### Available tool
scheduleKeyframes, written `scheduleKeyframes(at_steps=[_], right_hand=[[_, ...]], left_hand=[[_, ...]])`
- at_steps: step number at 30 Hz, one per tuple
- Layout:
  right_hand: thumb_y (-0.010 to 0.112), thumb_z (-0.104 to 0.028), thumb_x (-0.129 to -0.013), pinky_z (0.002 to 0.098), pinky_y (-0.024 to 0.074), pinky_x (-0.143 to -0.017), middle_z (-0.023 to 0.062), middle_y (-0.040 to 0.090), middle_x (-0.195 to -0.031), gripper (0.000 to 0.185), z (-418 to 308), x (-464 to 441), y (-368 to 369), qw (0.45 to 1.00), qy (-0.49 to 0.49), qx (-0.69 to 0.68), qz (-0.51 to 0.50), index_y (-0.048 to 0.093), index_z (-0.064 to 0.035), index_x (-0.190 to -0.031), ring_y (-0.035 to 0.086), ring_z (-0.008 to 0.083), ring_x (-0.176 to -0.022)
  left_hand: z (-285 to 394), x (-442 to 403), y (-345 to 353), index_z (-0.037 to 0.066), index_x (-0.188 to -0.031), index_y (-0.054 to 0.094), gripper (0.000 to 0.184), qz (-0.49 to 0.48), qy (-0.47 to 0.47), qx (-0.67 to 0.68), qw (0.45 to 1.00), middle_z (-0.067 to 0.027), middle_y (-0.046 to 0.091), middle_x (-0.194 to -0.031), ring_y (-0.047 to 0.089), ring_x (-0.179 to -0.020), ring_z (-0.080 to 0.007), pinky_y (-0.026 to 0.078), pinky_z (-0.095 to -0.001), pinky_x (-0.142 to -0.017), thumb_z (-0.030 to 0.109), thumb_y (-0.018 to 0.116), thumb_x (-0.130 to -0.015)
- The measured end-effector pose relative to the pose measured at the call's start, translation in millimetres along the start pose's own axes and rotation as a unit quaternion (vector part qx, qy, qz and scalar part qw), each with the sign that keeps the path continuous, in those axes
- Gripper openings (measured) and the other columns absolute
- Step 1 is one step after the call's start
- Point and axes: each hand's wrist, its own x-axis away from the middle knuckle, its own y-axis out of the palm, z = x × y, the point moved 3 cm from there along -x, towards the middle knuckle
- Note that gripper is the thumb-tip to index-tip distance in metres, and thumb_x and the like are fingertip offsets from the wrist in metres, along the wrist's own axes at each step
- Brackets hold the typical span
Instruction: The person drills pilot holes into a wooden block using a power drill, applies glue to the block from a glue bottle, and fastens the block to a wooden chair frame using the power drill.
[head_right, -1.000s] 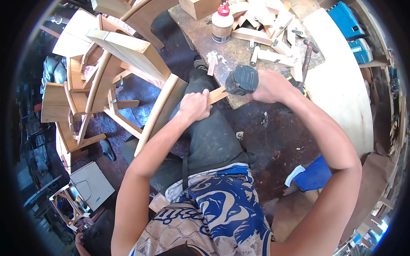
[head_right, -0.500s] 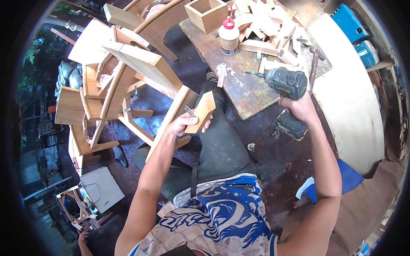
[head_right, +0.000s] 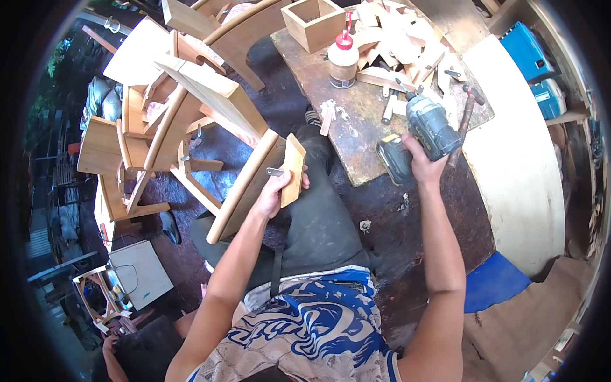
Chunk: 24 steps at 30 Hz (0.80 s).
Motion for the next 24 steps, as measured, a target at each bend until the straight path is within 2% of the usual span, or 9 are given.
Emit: scheduleKeyframes(at_steps=[3, 6, 11, 14, 16, 18, 19, 23, 24], right_hand=[[0.079, -0.003, -0.077, 0.0303, 0.0527, -0.070, 0.0049, 0.068, -0.087, 0.028, 22.9, -2.3, 8.3, 0.997, -0.056, 0.014, 0.055, 0.065, -0.0001, -0.102, 0.064, 0.0149, -0.075], [0.080, -0.008, -0.081, 0.0330, 0.0526, -0.082, 0.0060, 0.069, -0.096, 0.029, 38.2, 8.8, 15.6, 0.992, -0.067, 0.059, 0.084, 0.066, 0.0012, -0.104, 0.066, 0.0173, -0.089], [0.077, -0.007, -0.085, 0.0333, 0.0523, -0.081, 0.0052, 0.069, -0.094, 0.021, 48.0, 18.8, 10.6, 0.995, -0.029, 0.048, 0.078, 0.067, 0.0007, -0.102, 0.065, 0.0163, -0.086], [0.077, -0.009, -0.086, 0.0328, 0.0513, -0.084, 0.0076, 0.069, -0.101, 0.029, 46.7, 26.9, 15.8, 0.995, -0.008, 0.076, 0.072, 0.065, 0.0011, -0.111, 0.064, 0.0172, -0.090], [0.078, -0.009, -0.087, 0.0308, 0.0510, -0.085, 0.0086, 0.065, -0.110, 0.040, 51.1, 49.2, 18.7, 0.982, -0.071, -0.062, 0.161, 0.061, 0.0024, -0.121, 0.062, 0.0165, -0.091], [0.075, -0.005, -0.086, 0.0285, 0.0494, -0.090, 0.0104, 0.056, -0.124, 0.052, 52.1, 94.5, 7.7, 0.978, -0.017, 0.059, 0.197, 0.053, 0.0042, -0.133, 0.058, 0.0167, -0.100], [0.076, -0.006, -0.083, 0.0299, 0.0500, -0.090, 0.0108, 0.053, -0.126, 0.055, 45.8, 112.9, 12.6, 0.990, -0.019, 0.074, 0.121, 0.053, 0.0030, -0.132, 0.058, 0.0182, -0.101], [0.079, -0.008, -0.078, 0.0333, 0.0507, -0.094, 0.0149, 0.051, -0.139, 0.073, -10.6, 147.5, 86.3, 0.968, 0.072, 0.021, -0.239, 0.047, 0.0024, -0.143, 0.059, 0.0227, -0.115], [0.078, -0.009, -0.081, 0.0342, 0.0502, -0.096, 0.0146, 0.054, -0.137, 0.069, -2.4, 153.1, 98.6, 0.962, 0.127, -0.048, -0.237, 0.048, 0.0030, -0.142, 0.060, 0.0229, -0.115]], left_hand=[[-2.3, 4.8, 8.2, -0.001, -0.133, 0.053, 0.061, 0.053, 0.046, -0.014, 0.997, -0.0079, 0.066, -0.112, 0.058, -0.106, -0.0141, 0.042, -0.0308, -0.096, 0.045, 0.064, -0.094], [3.1, 16.2, 18.9, -0.002, -0.135, 0.052, 0.054, 0.136, 0.079, -0.057, 0.986, -0.0055, 0.066, -0.112, 0.059, -0.108, -0.0119, 0.045, -0.0300, -0.095, 0.027, 0.068, -0.093], [-10.0, 20.6, 17.5, 0.000, -0.134, 0.053, 0.059, 0.195, 0.065, -0.055, 0.977, -0.0088, 0.065, -0.117, 0.059, -0.108, -0.0154, 0.046, -0.0324, -0.095, 0.035, 0.070, -0.090], [-19.1, 14.7, 16.9, 0.005, -0.131, 0.050, 0.054, 0.234, 0.069, 0.026, 0.969, -0.0110, 0.067, -0.113, 0.063, -0.104, -0.0158, 0.054, -0.0314, -0.083, 0.031, 0.072, -0.089], [-21.3, 10.5, 16.0, 0.006, -0.131, 0.048, 0.055, 0.247, 0.090, 0.021, 0.965, -0.0102, 0.067, -0.112, 0.064, -0.101, -0.0152, 0.054, -0.0302, -0.081, 0.030, 0.073, -0.088], [-17.2, 11.4, 21.5, 0.007, -0.132, 0.045, 0.059, 0.272, 0.122, 0.035, 0.954, -0.0081, 0.067, -0.110, 0.066, -0.094, -0.0134, 0.054, -0.0263, -0.075, 0.024, 0.077, -0.086], [-13.9, 11.7, 25.3, 0.005, -0.130, 0.045, 0.062, 0.263, 0.132, 0.073, 0.953, -0.0049, 0.061, -0.109, 0.062, -0.099, -0.0136, 0.051, -0.0294, -0.089, 0.020, 0.082, -0.084], [-42.3, 5.5, 30.2, 0.005, -0.128, 0.042, 0.068, 0.270, 0.093, 0.036, 0.958, -0.0072, 0.059, -0.112, 0.062, -0.101, -0.0146, 0.053, -0.0309, -0.089, 0.026, 0.086, -0.081], [-45.7, 4.0, 37.1, 0.005, -0.131, 0.041, 0.071, 0.261, 0.097, 0.043, 0.959, -0.0075, 0.060, -0.115, 0.062, -0.104, -0.0150, 0.053, -0.0307, -0.088, 0.026, 0.086, -0.081]])
